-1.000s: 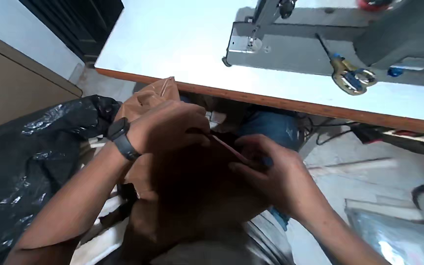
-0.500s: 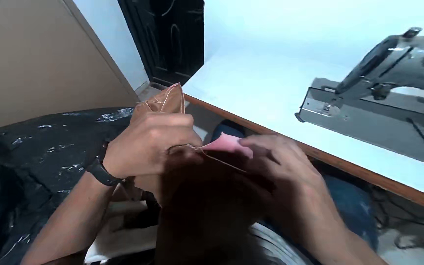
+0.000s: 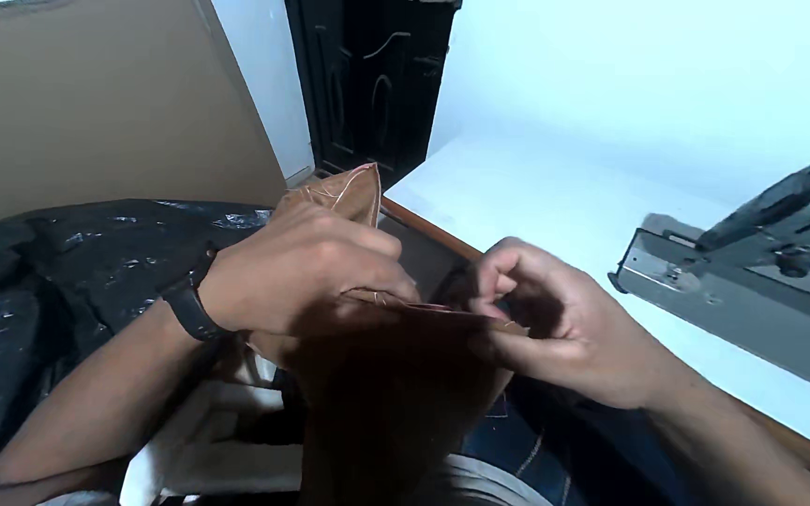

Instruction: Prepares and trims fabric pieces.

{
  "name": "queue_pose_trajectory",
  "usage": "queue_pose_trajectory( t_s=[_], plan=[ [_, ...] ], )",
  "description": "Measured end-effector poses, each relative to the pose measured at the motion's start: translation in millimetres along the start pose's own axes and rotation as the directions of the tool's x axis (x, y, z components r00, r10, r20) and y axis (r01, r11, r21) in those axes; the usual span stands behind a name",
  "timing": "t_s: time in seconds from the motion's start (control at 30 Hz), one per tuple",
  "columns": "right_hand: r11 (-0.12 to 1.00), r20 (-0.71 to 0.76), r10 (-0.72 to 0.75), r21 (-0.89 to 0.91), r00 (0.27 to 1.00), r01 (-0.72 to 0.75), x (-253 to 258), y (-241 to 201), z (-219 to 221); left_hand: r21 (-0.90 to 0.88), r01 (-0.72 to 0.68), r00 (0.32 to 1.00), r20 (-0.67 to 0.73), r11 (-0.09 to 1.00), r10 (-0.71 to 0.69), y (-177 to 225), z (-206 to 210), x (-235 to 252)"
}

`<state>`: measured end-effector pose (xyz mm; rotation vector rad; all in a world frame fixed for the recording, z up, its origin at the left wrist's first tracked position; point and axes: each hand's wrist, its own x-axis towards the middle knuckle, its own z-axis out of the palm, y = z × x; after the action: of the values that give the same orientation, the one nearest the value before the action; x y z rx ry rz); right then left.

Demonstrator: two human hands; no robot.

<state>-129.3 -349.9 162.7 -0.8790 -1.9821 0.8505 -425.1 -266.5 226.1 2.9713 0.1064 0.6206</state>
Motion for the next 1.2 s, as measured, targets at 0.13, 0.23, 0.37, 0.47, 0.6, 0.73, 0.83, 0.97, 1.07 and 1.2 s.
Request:
queue_pose_trajectory(
  t_s=[0.13, 0.23, 0.37, 0.47, 0.6, 0.73, 0.83, 0.97, 1.07, 1.2],
  plan=[
    [0.960, 0.017, -0.041, -0.278, 0.999, 0.044, 5.3, -5.4, 1.9, 0.024, 0.055, 0.998, -0.010, 0.998, -0.055, -5.5, -1.1, -13.1],
    [0.906, 0.009, -0.096, -0.414, 0.995, 0.091, 0.9, -3.4, 9.7, 0.072, 0.106, 0.994, -0.033, 0.992, -0.104, -6.7, 0.2, -21.7],
    [0.863, -0.088, -0.133, -0.500, 0.987, 0.072, -11.5, 1.7, 23.6, 0.103, 0.177, 0.979, -0.123, 0.979, -0.164, -10.7, 5.5, -35.7],
    [0.851, -0.106, -0.115, -0.523, 0.988, 0.043, -15.0, 5.6, 29.0, 0.085, 0.181, 0.976, -0.135, 0.980, -0.168, -8.9, 13.5, -45.2],
    [0.870, -0.134, -0.080, -0.493, 0.988, 0.003, -14.7, 9.4, 33.1, 0.052, 0.175, 0.967, -0.198, 0.983, -0.162, -7.6, 20.5, -55.1],
    [0.854, -0.111, -0.044, -0.519, 0.993, -0.021, -17.0, 10.5, 35.4, 0.021, 0.205, 0.955, -0.225, 0.978, -0.195, -10.9, 27.5, -63.4],
    [0.876, -0.132, -0.044, -0.482, 0.990, -0.026, -18.4, 16.2, 40.1, -0.035, 0.234, 0.937, -0.259, 0.972, -0.235, -17.4, 37.5, -65.7],
    [0.886, -0.230, 0.009, -0.450, 0.973, -0.115, -6.4, 35.4, 52.0, -0.125, 0.295, 0.923, -0.221, 0.947, -0.316, -47.3, 53.8, -63.2],
    [0.931, -0.250, 0.066, -0.333, 0.966, -0.149, 25.9, 65.8, 58.1, -0.327, 0.324, 0.919, -0.116, 0.888, -0.377, -104.2, 70.0, -74.7],
    [0.977, -0.131, 0.198, -0.052, 0.971, -0.206, 100.0, 112.2, 83.4, -0.509, 0.470, 0.819, -0.053, 0.721, -0.571, -201.1, 94.5, -127.6]
  ],
)
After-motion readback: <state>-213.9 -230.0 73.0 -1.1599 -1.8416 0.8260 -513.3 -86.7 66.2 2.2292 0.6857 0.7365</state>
